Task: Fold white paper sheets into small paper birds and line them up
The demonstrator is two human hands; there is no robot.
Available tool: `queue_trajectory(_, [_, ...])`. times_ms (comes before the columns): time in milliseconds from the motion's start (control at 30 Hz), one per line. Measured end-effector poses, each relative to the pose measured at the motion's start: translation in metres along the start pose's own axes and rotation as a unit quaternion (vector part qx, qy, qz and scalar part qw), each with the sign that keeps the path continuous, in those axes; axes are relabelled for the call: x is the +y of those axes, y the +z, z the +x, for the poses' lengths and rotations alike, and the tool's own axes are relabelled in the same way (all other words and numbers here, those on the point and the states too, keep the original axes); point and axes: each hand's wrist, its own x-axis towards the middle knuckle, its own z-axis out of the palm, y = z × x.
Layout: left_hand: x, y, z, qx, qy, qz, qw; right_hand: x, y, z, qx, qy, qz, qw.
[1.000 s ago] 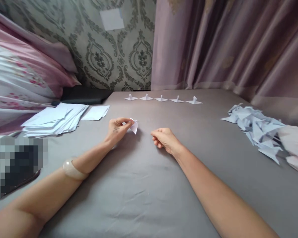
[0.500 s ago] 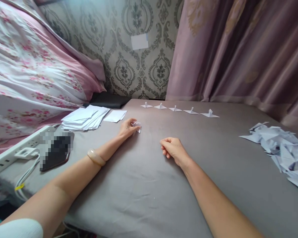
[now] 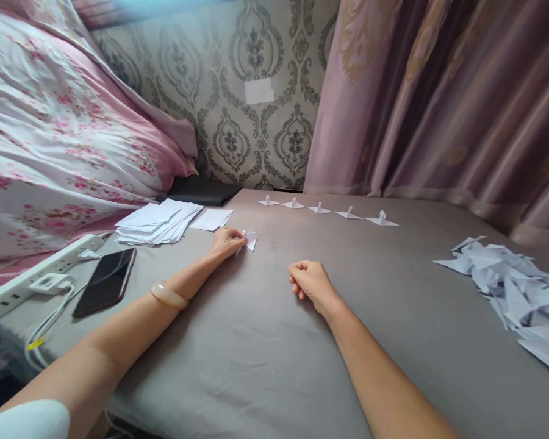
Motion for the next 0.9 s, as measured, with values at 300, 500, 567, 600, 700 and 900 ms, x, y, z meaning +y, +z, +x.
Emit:
queue_trajectory(300, [0.002,0.006,0.059,0.018,-0.011,0.043,0.999,0.014,0.012,0.009,0.123,-0.163,-0.165,0.965])
queue_trajectory(500, [0.002,0.021,0.113,0.05,-0.051,0.062,0.995,0.018,0.011,0.019,0.125,-0.173,-0.231,0.949])
queue_trajectory(567, [0.009,0.027,0.12,0.049,-0.044,0.066,0.996,0.017,0.011,0.021,0.12,-0.163,-0.236,0.95])
queue_trajectory(600, [0.014,0.031,0.122,0.046,-0.038,0.067,0.996,0.016,0.011,0.021,0.119,-0.159,-0.237,0.951])
queue_trajectory(700, [0.034,0.041,0.121,0.038,-0.009,0.067,0.997,0.014,0.011,0.019,0.118,-0.15,-0.236,0.953])
queue_trajectory(900, [0.092,0.067,0.1,0.019,0.06,0.06,0.996,0.011,0.012,0.015,0.117,-0.154,-0.253,0.948])
